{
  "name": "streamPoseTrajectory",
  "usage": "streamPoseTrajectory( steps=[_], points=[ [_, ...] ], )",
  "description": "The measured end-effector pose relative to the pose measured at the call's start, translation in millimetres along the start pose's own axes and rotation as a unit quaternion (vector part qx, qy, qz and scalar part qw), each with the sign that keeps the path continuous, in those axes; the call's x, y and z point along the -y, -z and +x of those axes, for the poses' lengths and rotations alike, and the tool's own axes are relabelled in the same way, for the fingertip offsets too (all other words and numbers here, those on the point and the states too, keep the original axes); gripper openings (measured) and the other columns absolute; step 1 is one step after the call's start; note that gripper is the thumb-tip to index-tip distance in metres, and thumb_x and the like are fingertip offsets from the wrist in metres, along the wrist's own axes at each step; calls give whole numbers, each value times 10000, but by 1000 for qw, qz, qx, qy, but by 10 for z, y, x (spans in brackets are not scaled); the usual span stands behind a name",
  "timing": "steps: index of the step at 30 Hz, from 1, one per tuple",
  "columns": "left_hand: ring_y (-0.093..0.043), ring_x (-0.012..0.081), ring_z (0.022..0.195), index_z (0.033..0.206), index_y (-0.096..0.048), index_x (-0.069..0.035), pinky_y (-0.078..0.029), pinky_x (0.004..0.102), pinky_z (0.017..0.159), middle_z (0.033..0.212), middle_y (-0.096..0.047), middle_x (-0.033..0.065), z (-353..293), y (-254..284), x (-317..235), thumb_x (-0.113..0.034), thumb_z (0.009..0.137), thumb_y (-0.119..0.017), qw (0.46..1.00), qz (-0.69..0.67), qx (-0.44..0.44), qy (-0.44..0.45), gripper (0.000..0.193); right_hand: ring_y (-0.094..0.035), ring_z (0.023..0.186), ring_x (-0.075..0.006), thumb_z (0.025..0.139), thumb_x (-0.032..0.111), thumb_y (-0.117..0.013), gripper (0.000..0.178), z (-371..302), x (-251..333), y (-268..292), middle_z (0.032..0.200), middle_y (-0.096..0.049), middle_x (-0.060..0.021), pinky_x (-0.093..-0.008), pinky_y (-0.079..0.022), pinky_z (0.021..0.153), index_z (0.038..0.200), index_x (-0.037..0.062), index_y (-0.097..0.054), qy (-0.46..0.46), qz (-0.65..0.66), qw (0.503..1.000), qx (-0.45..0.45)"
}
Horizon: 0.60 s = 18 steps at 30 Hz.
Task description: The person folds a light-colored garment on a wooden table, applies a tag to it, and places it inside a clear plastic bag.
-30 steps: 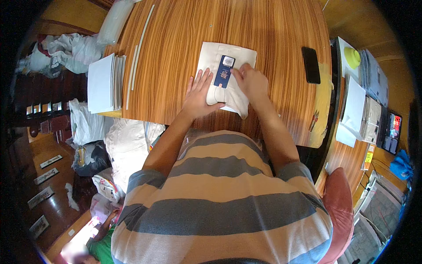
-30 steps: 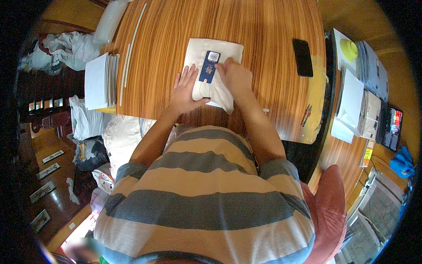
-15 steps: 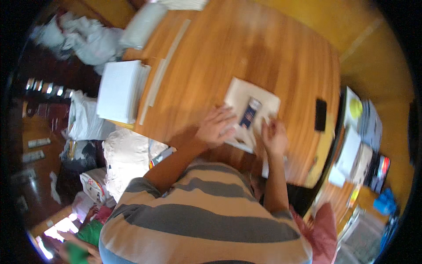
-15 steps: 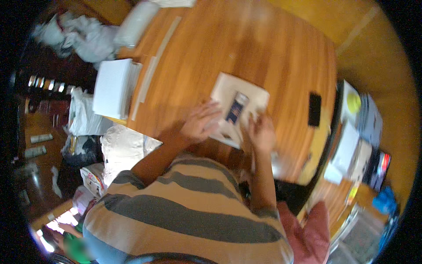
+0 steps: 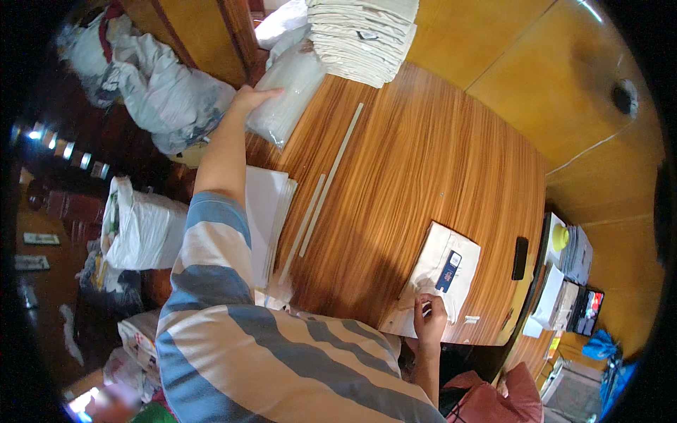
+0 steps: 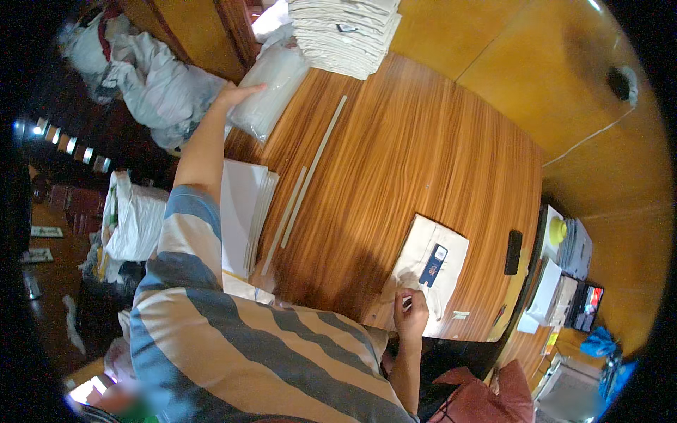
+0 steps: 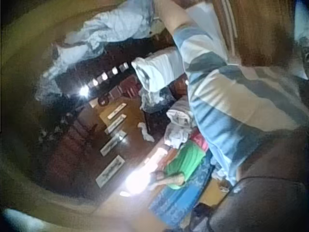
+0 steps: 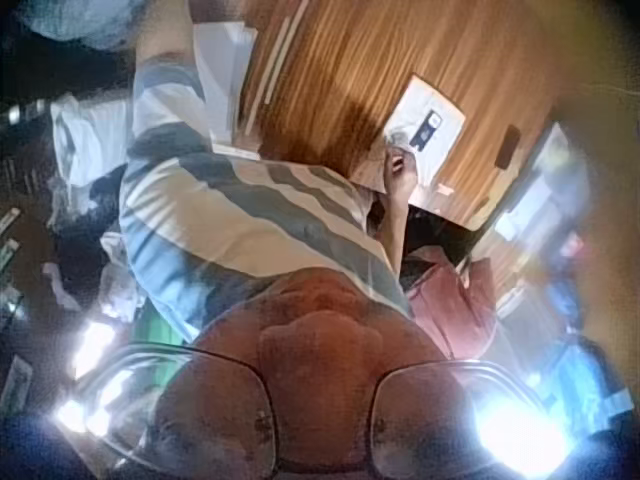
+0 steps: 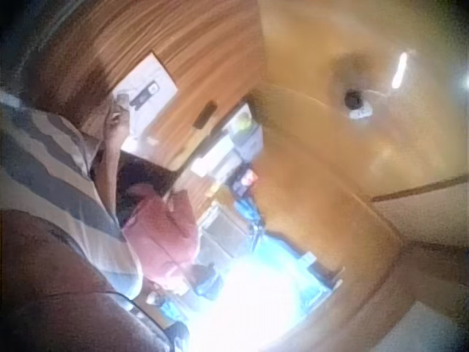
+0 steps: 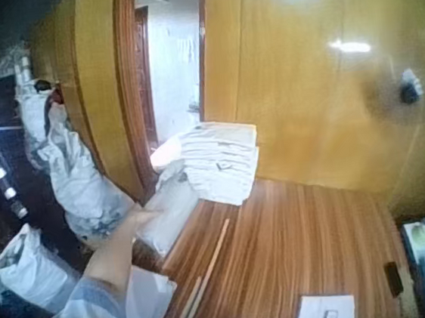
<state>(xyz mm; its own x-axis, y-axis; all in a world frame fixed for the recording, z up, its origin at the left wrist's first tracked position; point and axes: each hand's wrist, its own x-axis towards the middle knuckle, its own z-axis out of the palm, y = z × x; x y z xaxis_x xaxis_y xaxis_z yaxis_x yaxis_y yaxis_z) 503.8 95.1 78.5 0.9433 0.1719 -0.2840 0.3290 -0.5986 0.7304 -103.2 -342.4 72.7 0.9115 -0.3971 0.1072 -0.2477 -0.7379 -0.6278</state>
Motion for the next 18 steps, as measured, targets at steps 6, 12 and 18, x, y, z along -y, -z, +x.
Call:
streamPoseTrajectory(
  steps=[6,12,18],
  points=[
    [-727,335,1124,1435,-515,134,-598,441,937,1354,-675,250,-96,-383,80,-471,591,-1014,984,-70,160,-35,1153,-675,746,-123,981,122,-781,144,33,241,-393,893,-749,-68,-276,-535,642,1035,1,-724,-135,123,983,19],
    [-738,338,1063,1405,-508,64,-621,475,886,1259,-702,230,-1025,-761,-131,-310,567,-1034,987,-122,99,-9,1057,-689,1067,-184,986,305,-802,412,1335,812,-1052,1159,-730,-104,-325,-573,923,1229,-6,-686,-66,271,955,105],
    [-727,351,1082,1280,-593,3,-570,432,938,1203,-722,224,-2652,-1477,-379,-297,608,-980,972,-49,128,-191,832,-645,1247,-307,913,360,-860,809,2415,1022,-1551,1375,-634,-252,-432,-536,1090,1470,-81,-472,-277,507,808,113]
  ],
)
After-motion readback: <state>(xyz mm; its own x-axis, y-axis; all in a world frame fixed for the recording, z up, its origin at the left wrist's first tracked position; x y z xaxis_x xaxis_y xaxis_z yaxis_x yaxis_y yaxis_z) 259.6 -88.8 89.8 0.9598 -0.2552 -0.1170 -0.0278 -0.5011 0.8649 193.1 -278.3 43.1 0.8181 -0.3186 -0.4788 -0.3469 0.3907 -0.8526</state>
